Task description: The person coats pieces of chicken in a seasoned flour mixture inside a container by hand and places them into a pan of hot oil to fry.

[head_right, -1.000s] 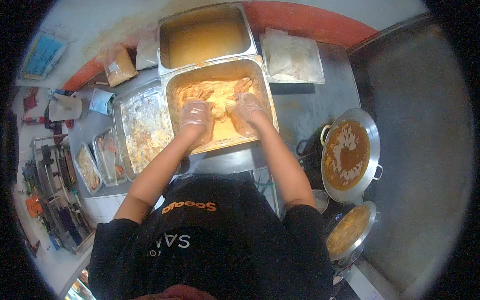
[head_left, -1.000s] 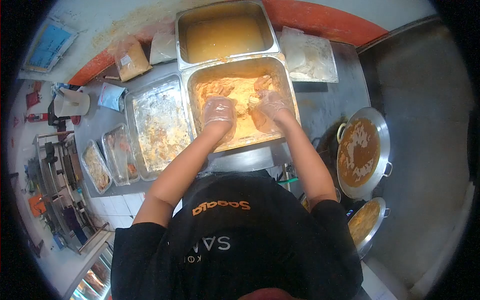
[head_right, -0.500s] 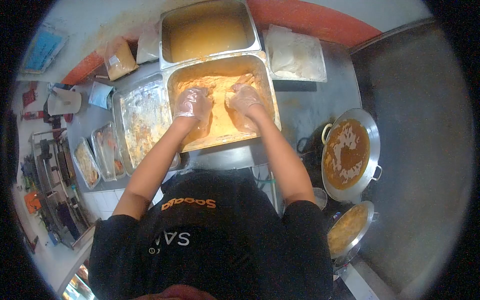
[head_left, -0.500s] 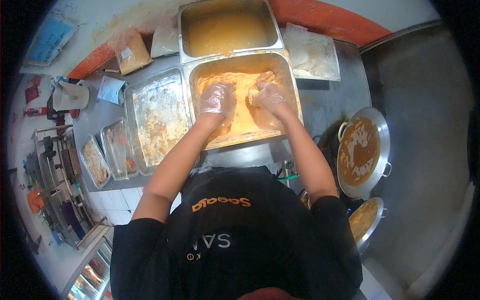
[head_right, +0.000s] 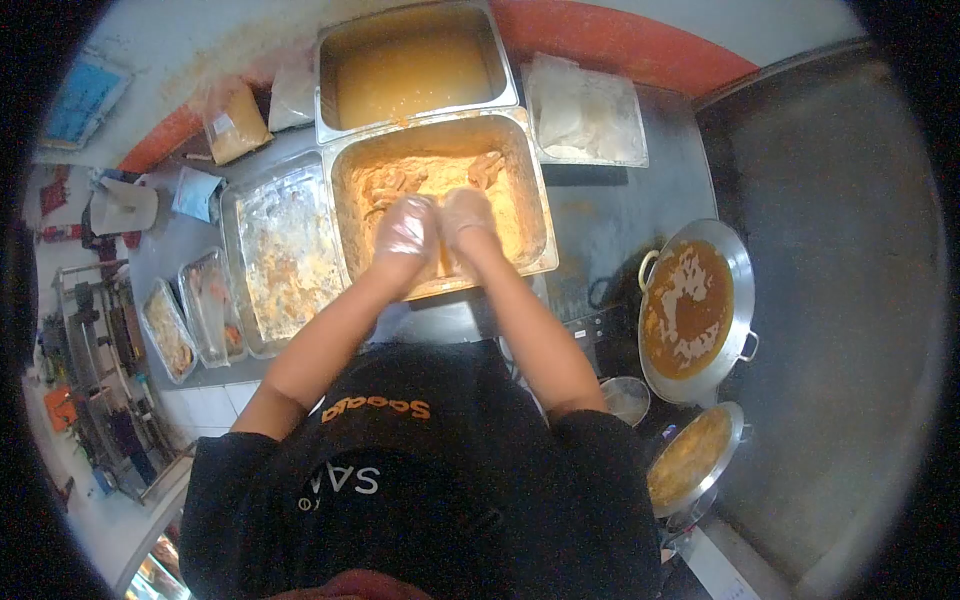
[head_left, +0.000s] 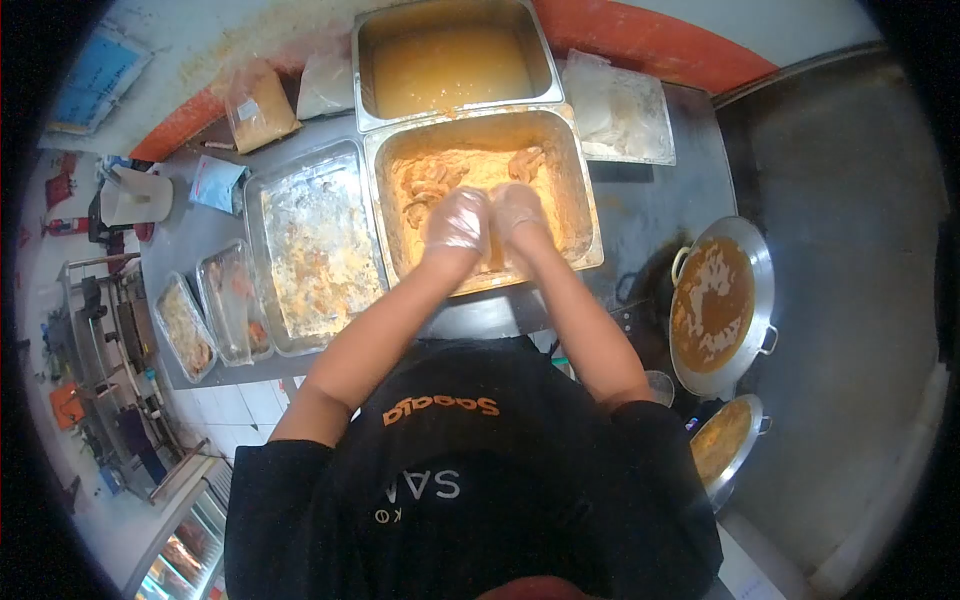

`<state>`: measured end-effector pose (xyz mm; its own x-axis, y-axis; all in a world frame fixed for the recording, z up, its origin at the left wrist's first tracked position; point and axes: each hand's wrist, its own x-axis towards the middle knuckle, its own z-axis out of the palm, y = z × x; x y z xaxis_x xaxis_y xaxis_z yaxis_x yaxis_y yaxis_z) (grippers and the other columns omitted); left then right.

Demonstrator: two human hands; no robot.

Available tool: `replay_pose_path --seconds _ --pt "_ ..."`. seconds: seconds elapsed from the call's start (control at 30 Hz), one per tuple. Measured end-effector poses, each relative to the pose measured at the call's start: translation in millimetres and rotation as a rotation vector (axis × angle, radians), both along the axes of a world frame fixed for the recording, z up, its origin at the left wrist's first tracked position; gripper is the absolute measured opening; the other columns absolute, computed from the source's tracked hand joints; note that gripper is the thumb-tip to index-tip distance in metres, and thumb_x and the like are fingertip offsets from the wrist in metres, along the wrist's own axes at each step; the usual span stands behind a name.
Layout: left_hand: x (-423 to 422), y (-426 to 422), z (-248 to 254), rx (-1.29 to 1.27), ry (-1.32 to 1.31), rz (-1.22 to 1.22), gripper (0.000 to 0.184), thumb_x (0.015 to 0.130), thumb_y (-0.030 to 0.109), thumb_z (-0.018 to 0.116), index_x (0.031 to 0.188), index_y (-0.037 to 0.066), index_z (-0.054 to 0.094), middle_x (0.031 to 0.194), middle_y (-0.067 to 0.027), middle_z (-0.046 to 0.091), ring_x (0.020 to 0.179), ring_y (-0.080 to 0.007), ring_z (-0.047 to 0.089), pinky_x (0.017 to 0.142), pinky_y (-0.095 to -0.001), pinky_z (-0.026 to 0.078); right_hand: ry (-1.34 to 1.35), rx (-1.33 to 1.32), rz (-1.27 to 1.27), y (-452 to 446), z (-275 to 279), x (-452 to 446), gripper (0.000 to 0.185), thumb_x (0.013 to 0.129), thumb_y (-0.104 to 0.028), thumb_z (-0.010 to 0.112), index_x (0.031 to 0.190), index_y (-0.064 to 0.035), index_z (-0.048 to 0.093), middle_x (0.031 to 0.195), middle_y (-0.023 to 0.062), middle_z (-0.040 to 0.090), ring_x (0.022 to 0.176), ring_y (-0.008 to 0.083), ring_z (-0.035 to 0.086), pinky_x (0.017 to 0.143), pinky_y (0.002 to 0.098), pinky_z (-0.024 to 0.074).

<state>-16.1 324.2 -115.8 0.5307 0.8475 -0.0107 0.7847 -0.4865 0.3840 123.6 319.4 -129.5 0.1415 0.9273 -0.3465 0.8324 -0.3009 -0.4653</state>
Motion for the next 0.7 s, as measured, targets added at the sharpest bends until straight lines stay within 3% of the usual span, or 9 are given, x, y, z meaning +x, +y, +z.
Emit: replay_pose_path --seconds 0.1,0.17,0.23,0.43,0.57,0.7 --pt "-21 21 22 -0.076 -0.086 0.141 0.018 0.078 0.014 0.056 0.085 0.003 0.068 0.087 -0.0203 0.066 0.085 -0.0351 0.065 0.076 -0.0428 0.053 -0.033 0.013 -0.100 -5 41 24 0.034 0.079 -0.030 0.057 0.088 0.0005 0.068 0.088 0.0237 0.066 0.083 0.0383 0.065 0.074 0.0440 0.0507" --pt "-41 25 20 0.022 -0.087 0.067 0.019 0.078 0.017 0.058 0.088 0.003 0.067 0.088 -0.0196 0.065 0.084 -0.0344 0.064 0.076 -0.0427 0.052 0.085 -0.062 -0.104 -12 53 47 0.032 0.079 -0.026 0.056 0.095 -0.0012 0.068 0.094 0.0226 0.067 0.089 0.0374 0.065 0.077 0.0437 0.0500" --pt "-48 24 24 0.096 -0.191 0.061 0.021 0.079 0.019 0.059 0.090 0.003 0.066 0.089 -0.0182 0.065 0.085 -0.0335 0.063 0.077 -0.0431 0.052 0.023 -0.075 -0.057 -16 52 45 0.031 0.079 -0.026 0.056 0.097 -0.0027 0.068 0.096 0.0222 0.067 0.091 0.0370 0.065 0.078 0.0434 0.0497" --pt "-39 18 16 -0.004 -0.088 0.081 0.020 0.079 0.020 0.060 0.091 0.006 0.068 0.087 -0.0164 0.065 0.088 -0.0338 0.063 0.080 -0.0429 0.051 -0.160 -0.078 0.065 -26 -24 54 0.026 0.081 -0.023 0.056 0.099 -0.0073 0.067 0.100 0.0209 0.066 0.095 0.0378 0.063 0.082 0.0440 0.0488" --pt "-36 8 10 -0.069 -0.184 -0.122 0.019 0.078 0.018 0.060 0.090 0.006 0.069 0.091 -0.0176 0.065 0.090 -0.0350 0.063 0.082 -0.0430 0.051 -0.197 -0.181 0.255 -16 -23 42 0.024 0.082 -0.022 0.055 0.097 -0.0083 0.068 0.099 0.0206 0.066 0.096 0.0386 0.062 0.083 0.0444 0.0490" --pt "-27 6 15 -0.134 -0.141 -0.165 0.017 0.078 0.013 0.060 0.090 0.005 0.069 0.093 -0.0192 0.064 0.091 -0.0354 0.062 0.084 -0.0433 0.050 -0.151 -0.097 0.275 -8 -40 43 0.023 0.081 -0.022 0.056 0.095 -0.0074 0.068 0.098 0.0212 0.066 0.095 0.0383 0.063 0.083 0.0433 0.0495"
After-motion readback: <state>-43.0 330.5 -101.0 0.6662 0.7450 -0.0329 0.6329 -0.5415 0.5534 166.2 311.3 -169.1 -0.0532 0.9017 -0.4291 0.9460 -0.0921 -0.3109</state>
